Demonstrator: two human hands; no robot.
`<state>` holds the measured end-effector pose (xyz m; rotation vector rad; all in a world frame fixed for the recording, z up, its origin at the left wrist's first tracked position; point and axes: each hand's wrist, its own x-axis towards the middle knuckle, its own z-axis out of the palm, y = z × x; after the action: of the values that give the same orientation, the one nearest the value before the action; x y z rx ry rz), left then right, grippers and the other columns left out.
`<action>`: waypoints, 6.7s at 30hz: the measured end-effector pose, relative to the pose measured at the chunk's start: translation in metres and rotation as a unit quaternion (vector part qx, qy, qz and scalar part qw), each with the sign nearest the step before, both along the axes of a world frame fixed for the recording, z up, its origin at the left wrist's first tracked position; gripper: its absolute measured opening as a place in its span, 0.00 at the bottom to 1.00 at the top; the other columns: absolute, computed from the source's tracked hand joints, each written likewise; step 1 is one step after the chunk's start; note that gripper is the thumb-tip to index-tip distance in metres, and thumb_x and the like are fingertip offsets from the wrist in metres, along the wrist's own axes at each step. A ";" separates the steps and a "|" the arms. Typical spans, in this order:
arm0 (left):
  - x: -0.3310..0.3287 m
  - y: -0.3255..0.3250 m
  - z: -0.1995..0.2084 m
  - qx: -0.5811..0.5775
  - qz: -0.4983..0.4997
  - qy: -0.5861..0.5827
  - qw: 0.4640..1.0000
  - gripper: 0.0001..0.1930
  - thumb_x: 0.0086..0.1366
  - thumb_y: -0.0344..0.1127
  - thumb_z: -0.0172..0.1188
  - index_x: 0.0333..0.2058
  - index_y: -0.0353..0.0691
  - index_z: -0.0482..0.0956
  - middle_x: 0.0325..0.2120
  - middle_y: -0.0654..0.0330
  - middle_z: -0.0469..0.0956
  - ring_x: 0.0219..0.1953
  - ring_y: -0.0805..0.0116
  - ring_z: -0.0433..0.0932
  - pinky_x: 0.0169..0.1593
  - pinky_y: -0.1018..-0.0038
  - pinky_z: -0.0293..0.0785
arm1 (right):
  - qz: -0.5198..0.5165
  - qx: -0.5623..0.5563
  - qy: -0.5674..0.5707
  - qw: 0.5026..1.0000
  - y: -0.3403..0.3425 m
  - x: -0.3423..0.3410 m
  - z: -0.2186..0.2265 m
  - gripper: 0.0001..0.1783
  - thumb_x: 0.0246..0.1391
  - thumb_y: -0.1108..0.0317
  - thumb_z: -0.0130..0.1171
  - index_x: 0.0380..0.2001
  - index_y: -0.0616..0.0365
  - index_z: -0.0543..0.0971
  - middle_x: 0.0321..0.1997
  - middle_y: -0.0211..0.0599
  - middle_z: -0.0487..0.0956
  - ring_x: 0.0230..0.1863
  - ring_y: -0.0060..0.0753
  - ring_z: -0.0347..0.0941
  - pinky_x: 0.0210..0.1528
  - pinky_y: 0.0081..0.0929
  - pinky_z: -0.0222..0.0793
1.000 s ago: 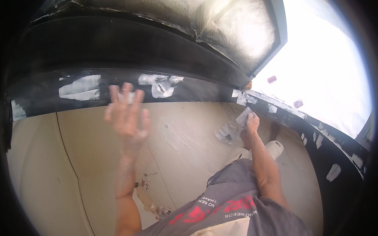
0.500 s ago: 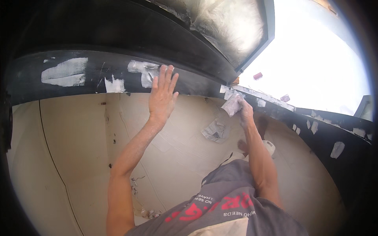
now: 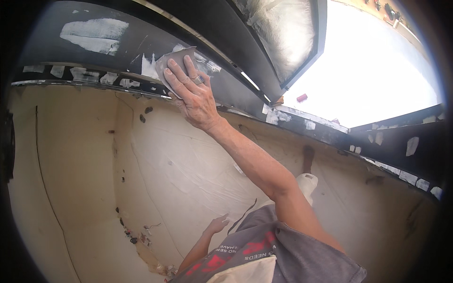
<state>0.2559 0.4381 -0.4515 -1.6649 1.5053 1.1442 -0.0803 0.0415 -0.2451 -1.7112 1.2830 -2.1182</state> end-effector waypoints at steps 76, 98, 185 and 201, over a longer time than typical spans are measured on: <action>-0.270 -0.435 -0.191 -0.814 0.156 0.428 0.360 0.44 0.68 0.60 0.53 0.69 0.28 0.53 0.57 0.38 0.71 0.56 0.46 0.77 0.57 0.59 0.73 | 0.005 -0.314 0.200 0.928 -0.101 -0.026 -0.074 0.35 0.69 0.52 0.35 0.76 0.48 0.52 0.81 0.35 0.49 0.81 0.48 0.38 0.76 0.50 0.39; -0.299 -0.449 -0.198 -0.804 0.164 0.460 0.340 0.45 0.66 0.62 0.55 0.68 0.31 0.57 0.55 0.37 0.75 0.53 0.40 0.79 0.53 0.57 0.77 | -0.036 -0.258 0.259 0.930 -0.100 -0.065 -0.094 0.42 0.70 0.39 0.31 0.75 0.56 0.49 0.81 0.47 0.45 0.81 0.53 0.37 0.75 0.56 0.41; -0.243 -0.401 0.197 -0.757 -0.511 -0.369 0.173 0.25 0.74 0.56 0.50 0.59 0.48 0.78 0.63 0.66 0.74 0.68 0.68 0.66 0.67 0.65 0.57 | 0.049 -0.136 0.159 0.977 -0.007 -0.033 -0.437 0.42 0.48 0.70 0.65 0.69 0.54 0.66 0.76 0.42 0.61 0.77 0.49 0.55 0.68 0.45 0.55; -0.244 -0.408 -0.052 -0.790 -0.147 0.294 0.518 0.58 0.60 0.46 0.69 0.73 0.37 0.33 0.72 0.35 0.43 0.71 0.38 0.55 0.72 0.52 0.56 | -0.106 -0.221 0.130 0.961 -0.074 -0.045 -0.098 0.29 0.67 0.54 0.44 0.66 0.54 0.70 0.74 0.38 0.65 0.75 0.58 0.56 0.69 0.54 0.51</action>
<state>0.0123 0.0301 -0.5034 -1.6164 3.7014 -0.3865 -0.1256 -0.0328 -0.3435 -2.1780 1.1583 -2.5228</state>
